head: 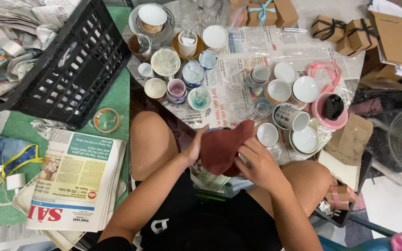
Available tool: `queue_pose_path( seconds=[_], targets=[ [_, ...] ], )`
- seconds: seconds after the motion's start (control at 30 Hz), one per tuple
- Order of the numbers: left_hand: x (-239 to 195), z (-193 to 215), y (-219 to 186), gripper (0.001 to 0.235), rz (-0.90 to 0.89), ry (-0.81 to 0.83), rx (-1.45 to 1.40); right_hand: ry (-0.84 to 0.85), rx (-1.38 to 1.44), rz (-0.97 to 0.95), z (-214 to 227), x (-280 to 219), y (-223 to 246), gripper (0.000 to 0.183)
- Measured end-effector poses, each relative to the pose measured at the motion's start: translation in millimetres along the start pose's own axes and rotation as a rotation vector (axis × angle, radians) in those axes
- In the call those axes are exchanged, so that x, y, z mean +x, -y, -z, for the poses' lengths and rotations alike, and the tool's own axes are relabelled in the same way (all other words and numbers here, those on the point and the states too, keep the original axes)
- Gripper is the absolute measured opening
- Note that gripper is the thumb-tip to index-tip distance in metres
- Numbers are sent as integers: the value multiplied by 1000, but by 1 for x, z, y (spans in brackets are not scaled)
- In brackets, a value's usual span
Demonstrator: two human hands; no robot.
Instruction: The person sits cross-legged and wipes several small ceramic cups and bowls with a reddish cloth. They handle each item one at a time, rubbing the exterior and interior surfaces, then place the items back on the table.
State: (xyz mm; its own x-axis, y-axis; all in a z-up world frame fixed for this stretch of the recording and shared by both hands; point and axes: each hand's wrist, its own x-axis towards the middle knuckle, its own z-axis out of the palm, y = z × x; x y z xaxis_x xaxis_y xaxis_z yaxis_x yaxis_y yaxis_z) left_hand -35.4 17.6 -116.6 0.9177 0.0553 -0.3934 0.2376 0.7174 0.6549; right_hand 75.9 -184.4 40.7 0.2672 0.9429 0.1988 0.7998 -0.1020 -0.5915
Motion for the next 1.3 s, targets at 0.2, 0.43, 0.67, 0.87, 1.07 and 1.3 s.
queue_pose_path(
  seconds=[0.2,0.43,0.67,0.87,1.07,1.3],
  targets=[
    [-4,-27,-12,73,-222,304,-158,-135,-98,115,3,35,25,58],
    [-18,-14,-1,71,-376,147,-20,-15,92,-45,14,54,42,57],
    [-14,2,16,71,-347,155,37,11,156,98,6,63,34,74],
    [-28,-2,5,65,-441,199,193,83,327,28,3,56,23,68],
    [-40,-9,-4,68,-435,97,445,12,245,7,-7,48,22,73],
    [-50,-33,-19,91,-515,21,399,-37,263,12,-16,35,31,89]
  ],
)
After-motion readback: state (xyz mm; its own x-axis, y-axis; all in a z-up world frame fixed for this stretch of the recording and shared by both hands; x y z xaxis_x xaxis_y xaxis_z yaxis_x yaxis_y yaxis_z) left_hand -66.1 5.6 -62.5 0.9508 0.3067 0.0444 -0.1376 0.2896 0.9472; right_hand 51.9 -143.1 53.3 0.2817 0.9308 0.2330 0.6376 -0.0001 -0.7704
